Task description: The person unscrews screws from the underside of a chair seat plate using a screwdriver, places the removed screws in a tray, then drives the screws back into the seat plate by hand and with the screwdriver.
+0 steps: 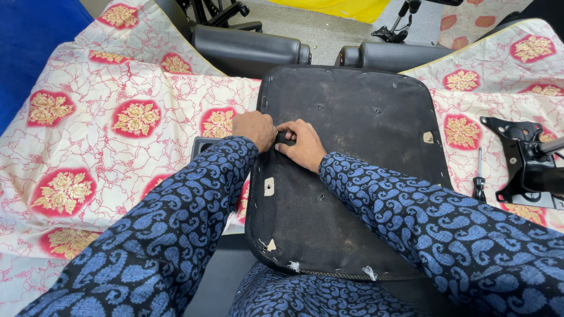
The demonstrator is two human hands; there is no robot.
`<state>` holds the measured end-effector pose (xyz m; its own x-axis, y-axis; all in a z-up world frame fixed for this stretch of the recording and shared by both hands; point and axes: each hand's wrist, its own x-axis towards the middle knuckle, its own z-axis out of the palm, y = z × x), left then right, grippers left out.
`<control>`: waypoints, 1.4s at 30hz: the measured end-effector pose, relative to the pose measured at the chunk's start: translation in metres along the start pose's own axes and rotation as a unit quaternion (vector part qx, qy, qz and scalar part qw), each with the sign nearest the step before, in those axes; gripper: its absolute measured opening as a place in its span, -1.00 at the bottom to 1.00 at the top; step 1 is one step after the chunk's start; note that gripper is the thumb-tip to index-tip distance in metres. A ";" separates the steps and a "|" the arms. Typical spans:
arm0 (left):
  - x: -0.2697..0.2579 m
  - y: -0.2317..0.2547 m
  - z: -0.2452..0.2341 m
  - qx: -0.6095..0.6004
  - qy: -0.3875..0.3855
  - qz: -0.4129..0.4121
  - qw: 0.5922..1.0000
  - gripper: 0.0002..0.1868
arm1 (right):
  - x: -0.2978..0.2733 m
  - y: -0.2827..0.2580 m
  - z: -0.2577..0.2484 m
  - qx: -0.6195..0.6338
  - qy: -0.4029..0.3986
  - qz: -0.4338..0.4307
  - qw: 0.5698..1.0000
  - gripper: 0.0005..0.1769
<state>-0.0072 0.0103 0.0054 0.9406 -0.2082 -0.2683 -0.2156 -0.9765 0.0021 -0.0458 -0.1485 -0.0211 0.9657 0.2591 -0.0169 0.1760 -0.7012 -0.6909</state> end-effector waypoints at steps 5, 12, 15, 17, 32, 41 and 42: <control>0.000 0.004 0.000 0.034 0.002 0.030 0.999 -0.70 | 0.001 0.001 0.002 0.001 0.007 -0.006 1.000 -0.48; -0.002 0.012 0.008 0.038 0.009 0.052 0.998 -0.47 | 0.000 0.002 0.003 -0.009 0.011 0.001 1.000 -0.49; -0.003 0.012 0.008 0.000 -0.025 0.004 1.000 -0.40 | -0.001 0.001 0.002 -0.014 0.007 -0.001 1.000 -0.50; -0.005 0.011 0.007 -0.021 -0.035 -0.022 0.999 -0.53 | -0.001 0.000 0.001 -0.012 0.003 -0.001 1.000 -0.50; -0.048 0.024 0.012 -0.338 0.110 -0.120 0.927 -0.58 | -0.012 -0.002 -0.008 0.211 0.022 0.072 0.975 -0.66; -0.072 0.016 0.040 -0.593 0.077 -0.136 0.790 -0.58 | -0.040 -0.031 -0.016 0.109 0.018 0.020 0.994 -0.71; -0.074 0.010 0.045 -0.640 0.067 -0.128 0.755 -0.61 | -0.040 -0.033 -0.016 0.111 0.003 0.013 0.994 -0.70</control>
<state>-0.0911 0.0186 -0.0175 0.9448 0.0772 -0.3185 0.3277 -0.2217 0.9184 -0.0873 -0.1463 0.0137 0.9707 0.2381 -0.0322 0.1059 -0.5441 -0.8323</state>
